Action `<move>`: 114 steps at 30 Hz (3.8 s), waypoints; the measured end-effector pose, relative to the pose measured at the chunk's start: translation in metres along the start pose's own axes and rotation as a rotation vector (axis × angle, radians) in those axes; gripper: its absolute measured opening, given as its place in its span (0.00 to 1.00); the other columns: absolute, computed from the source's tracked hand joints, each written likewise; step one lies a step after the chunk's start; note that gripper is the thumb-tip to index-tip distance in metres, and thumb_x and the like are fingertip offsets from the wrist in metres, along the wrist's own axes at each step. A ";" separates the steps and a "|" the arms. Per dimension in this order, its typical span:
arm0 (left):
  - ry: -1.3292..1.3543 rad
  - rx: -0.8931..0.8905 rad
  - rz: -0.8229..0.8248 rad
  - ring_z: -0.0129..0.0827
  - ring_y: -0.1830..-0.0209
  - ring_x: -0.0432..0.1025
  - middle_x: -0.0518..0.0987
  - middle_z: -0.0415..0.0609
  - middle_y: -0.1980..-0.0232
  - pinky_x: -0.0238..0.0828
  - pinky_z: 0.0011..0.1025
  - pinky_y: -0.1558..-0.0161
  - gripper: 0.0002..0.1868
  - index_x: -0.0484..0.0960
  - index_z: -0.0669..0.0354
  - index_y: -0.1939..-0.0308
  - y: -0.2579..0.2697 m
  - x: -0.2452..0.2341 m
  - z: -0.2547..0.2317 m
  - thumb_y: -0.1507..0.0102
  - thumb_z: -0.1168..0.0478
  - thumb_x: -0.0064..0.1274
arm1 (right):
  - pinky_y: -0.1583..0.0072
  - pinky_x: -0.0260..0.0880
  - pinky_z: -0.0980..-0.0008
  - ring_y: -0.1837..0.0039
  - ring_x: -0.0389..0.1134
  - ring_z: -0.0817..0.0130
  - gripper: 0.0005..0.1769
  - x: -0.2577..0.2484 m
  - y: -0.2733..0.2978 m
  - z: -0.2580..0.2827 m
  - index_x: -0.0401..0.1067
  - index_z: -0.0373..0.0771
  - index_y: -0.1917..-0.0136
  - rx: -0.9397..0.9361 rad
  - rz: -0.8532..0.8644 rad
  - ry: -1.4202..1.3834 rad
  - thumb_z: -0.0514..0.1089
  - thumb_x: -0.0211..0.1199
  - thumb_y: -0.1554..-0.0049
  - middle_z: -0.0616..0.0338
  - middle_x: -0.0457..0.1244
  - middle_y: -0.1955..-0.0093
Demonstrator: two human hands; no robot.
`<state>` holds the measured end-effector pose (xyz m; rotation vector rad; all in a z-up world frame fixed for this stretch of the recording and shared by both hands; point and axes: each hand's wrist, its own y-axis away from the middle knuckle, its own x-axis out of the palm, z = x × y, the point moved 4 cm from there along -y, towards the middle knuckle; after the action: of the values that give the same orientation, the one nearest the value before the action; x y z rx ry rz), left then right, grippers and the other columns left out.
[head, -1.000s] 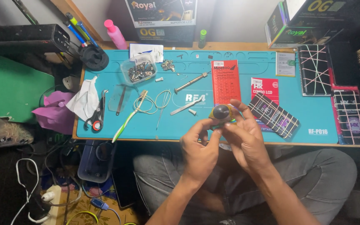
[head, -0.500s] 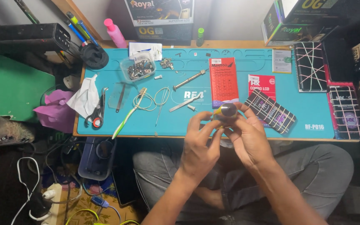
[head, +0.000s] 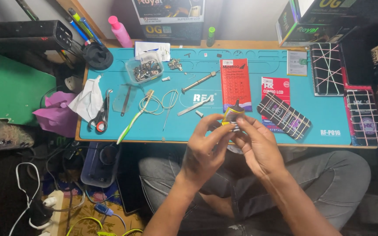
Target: Securing a mobile phone screen to its frame using rubber bands and a small adjustment tool to ensure a proper bond.
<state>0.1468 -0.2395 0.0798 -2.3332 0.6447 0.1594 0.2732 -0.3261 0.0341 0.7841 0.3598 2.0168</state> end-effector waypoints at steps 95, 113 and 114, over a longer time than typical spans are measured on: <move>-0.025 -0.062 -0.039 0.43 0.59 0.79 0.85 0.55 0.52 0.77 0.37 0.53 0.16 0.81 0.68 0.42 -0.036 0.040 -0.007 0.32 0.71 0.65 | 0.33 0.53 0.59 0.30 0.69 0.60 0.39 -0.022 -0.016 0.114 0.75 0.38 0.28 -1.160 0.327 1.573 0.51 0.82 0.49 0.53 0.67 0.30; -0.038 -0.045 -0.052 0.43 0.58 0.80 0.86 0.55 0.51 0.74 0.37 0.54 0.14 0.82 0.69 0.42 -0.036 0.038 -0.012 0.31 0.72 0.65 | 0.33 0.53 0.58 0.31 0.69 0.59 0.38 -0.021 -0.013 0.113 0.75 0.37 0.29 -1.188 0.329 1.569 0.52 0.82 0.48 0.53 0.68 0.32; -0.038 -0.045 -0.052 0.43 0.58 0.80 0.86 0.55 0.51 0.74 0.37 0.54 0.14 0.82 0.69 0.42 -0.036 0.038 -0.012 0.31 0.72 0.65 | 0.33 0.53 0.58 0.31 0.69 0.59 0.38 -0.021 -0.013 0.114 0.75 0.37 0.29 -1.188 0.328 1.569 0.52 0.82 0.48 0.53 0.68 0.32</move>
<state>0.1969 -0.2404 0.0993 -2.3816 0.5662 0.1957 0.3643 -0.3429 0.1051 -1.6130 -0.2028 2.2112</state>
